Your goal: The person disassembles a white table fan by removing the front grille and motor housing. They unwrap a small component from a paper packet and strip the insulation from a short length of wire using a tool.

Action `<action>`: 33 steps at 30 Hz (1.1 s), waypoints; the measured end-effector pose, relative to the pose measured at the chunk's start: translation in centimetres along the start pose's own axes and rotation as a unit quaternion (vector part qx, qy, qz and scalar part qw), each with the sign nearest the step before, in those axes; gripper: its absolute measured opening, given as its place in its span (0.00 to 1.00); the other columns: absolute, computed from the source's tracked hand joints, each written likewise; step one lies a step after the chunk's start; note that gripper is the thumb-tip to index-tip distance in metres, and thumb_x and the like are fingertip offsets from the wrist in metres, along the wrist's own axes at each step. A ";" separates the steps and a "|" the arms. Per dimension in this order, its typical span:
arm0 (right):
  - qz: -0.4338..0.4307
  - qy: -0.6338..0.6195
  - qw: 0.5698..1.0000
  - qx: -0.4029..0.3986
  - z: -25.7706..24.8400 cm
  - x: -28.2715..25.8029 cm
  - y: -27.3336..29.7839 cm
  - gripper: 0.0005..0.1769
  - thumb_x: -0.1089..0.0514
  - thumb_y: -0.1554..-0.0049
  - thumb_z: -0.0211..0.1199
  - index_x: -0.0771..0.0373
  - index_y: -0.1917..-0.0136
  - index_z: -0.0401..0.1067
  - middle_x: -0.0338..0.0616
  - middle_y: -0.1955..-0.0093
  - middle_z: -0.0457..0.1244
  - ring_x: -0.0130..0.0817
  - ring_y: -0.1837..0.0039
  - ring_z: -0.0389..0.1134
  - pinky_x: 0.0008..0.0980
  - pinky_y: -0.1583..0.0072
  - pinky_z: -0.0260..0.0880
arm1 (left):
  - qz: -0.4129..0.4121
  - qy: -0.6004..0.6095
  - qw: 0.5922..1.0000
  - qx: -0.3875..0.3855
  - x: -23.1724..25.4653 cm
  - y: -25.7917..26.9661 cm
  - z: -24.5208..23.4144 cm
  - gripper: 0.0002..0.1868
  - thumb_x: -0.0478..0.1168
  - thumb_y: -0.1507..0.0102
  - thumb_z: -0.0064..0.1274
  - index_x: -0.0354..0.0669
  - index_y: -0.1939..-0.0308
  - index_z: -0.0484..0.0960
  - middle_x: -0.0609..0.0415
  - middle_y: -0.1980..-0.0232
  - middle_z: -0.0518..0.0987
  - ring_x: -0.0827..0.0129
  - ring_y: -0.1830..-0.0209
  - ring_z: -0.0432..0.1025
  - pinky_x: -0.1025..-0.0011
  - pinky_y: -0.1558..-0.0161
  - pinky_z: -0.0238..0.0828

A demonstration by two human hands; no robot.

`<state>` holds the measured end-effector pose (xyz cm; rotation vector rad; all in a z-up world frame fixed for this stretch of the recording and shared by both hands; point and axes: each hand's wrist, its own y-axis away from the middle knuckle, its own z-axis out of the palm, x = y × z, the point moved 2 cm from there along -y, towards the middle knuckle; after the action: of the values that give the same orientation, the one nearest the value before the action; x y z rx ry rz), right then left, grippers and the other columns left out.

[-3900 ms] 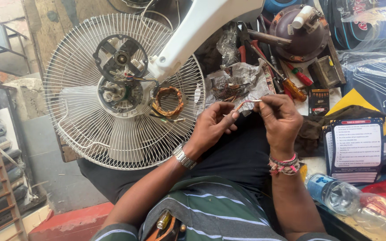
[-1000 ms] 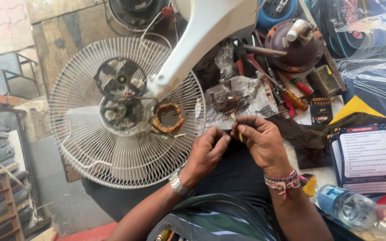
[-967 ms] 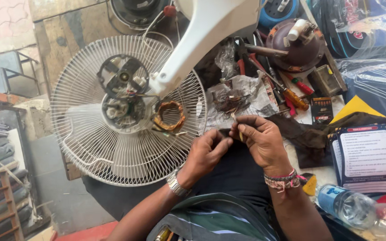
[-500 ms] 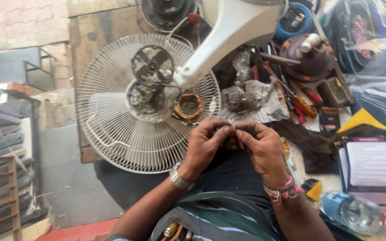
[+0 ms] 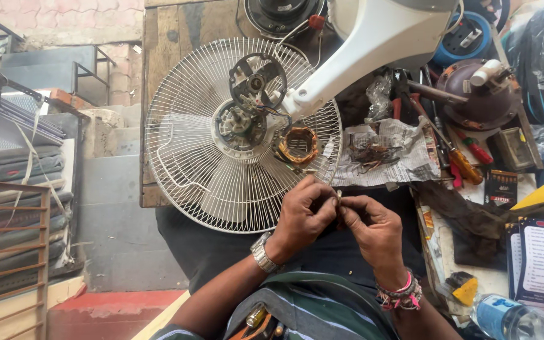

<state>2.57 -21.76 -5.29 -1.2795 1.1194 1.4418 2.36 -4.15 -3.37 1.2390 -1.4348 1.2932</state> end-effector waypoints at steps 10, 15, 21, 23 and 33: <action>-0.228 0.304 0.924 0.048 1.3 -3.8 0.6 0.09 0.68 0.44 0.68 0.67 0.48 0.76 0.45 0.50 0.70 0.30 0.49 0.72 0.25 0.47 0.72 | -0.040 0.083 0.993 -0.073 -3.0 2.2 0.3 0.07 0.36 0.37 0.51 0.34 0.64 0.74 0.52 0.66 0.70 0.70 0.70 0.64 0.69 0.67 0.63; -0.164 0.257 0.951 0.047 0.1 -3.8 0.0 0.08 0.68 0.43 0.68 0.66 0.48 0.78 0.45 0.50 0.70 0.32 0.50 0.72 0.27 0.49 0.73 | -0.130 -0.084 0.974 -0.165 -1.9 2.6 -1.4 0.13 0.40 0.34 0.57 0.33 0.67 0.75 0.52 0.70 0.74 0.72 0.73 0.68 0.70 0.68 0.66; -0.191 0.270 0.943 -0.048 1.4 -4.1 0.1 0.09 0.67 0.45 0.68 0.65 0.50 0.79 0.44 0.51 0.71 0.31 0.50 0.73 0.27 0.48 0.74 | -0.195 0.107 0.972 -0.073 -0.3 1.9 -2.2 0.13 0.40 0.36 0.58 0.39 0.50 0.79 0.63 0.66 0.80 0.83 0.70 0.73 0.80 0.69 0.73; -0.186 0.272 0.942 -0.064 1.9 -4.3 0.0 0.10 0.67 0.46 0.69 0.65 0.50 0.78 0.44 0.51 0.71 0.31 0.50 0.74 0.26 0.49 0.74 | -0.185 0.075 0.976 -0.091 -0.6 1.7 -2.5 0.12 0.41 0.34 0.57 0.35 0.54 0.85 0.61 0.68 0.83 0.82 0.72 0.74 0.81 0.71 0.73; -0.119 0.205 0.969 -0.066 0.9 -4.6 -1.5 0.15 0.63 0.45 0.69 0.66 0.43 0.76 0.44 0.50 0.71 0.32 0.48 0.74 0.27 0.47 0.75 | -0.280 0.170 0.945 0.000 -1.3 1.1 -4.0 0.14 0.45 0.33 0.56 0.35 0.64 0.83 0.57 0.73 0.81 0.80 0.81 0.73 0.83 0.82 0.64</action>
<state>4.24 -20.79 -0.71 -1.7989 1.0969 1.1140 1.36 -0.04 -4.26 1.2303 -0.7580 1.0396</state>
